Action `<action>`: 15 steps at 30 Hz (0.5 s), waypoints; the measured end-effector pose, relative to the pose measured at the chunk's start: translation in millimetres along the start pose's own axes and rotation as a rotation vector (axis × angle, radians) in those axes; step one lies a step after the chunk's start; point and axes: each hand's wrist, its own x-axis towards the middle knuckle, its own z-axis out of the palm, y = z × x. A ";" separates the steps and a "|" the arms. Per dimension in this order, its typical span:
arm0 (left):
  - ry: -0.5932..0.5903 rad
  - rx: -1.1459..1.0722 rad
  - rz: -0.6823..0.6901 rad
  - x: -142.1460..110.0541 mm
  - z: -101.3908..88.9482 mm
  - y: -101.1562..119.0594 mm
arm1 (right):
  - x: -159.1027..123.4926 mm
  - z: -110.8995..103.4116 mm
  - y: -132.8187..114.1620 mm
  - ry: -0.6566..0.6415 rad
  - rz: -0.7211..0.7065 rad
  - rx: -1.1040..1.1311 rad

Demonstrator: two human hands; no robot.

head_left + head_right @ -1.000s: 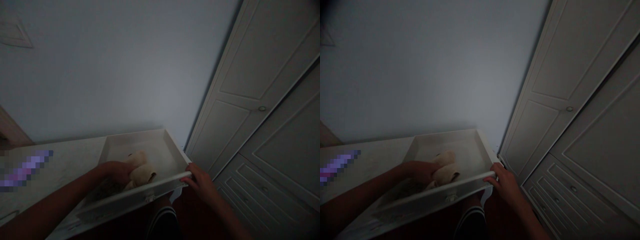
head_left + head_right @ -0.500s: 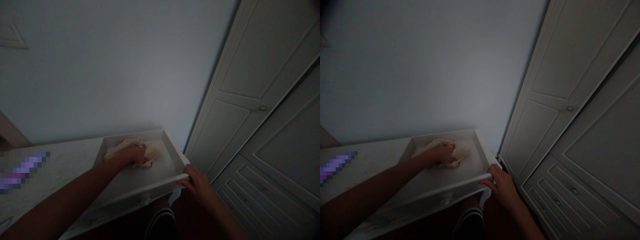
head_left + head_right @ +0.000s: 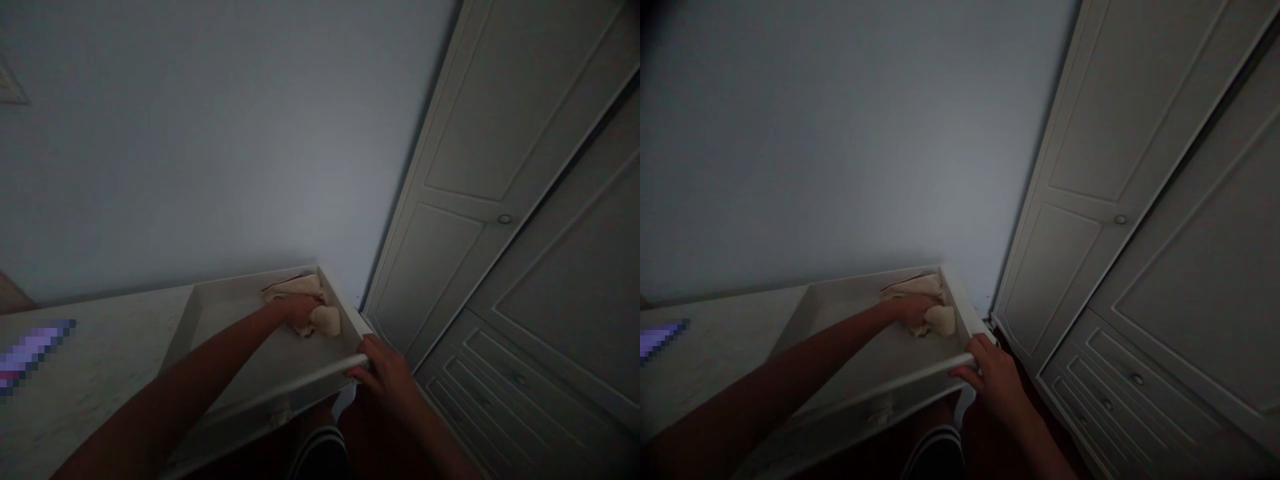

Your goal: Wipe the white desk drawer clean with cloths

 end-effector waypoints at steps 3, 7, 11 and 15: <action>-0.050 -0.081 0.063 -19.4 4.6 18.8 | -0.5 -0.3 1.1 -0.014 0.010 -0.002; -0.097 -0.159 0.105 -57.0 11.3 44.4 | 0.0 -0.8 2.3 -0.028 0.033 0.001; -0.166 -0.165 0.028 -99.1 11.3 47.2 | 0.5 -2.2 3.1 -0.036 0.030 0.012; -0.291 -0.124 -0.111 -139.5 10.9 28.9 | 0.5 -3.6 3.5 -0.060 0.032 0.021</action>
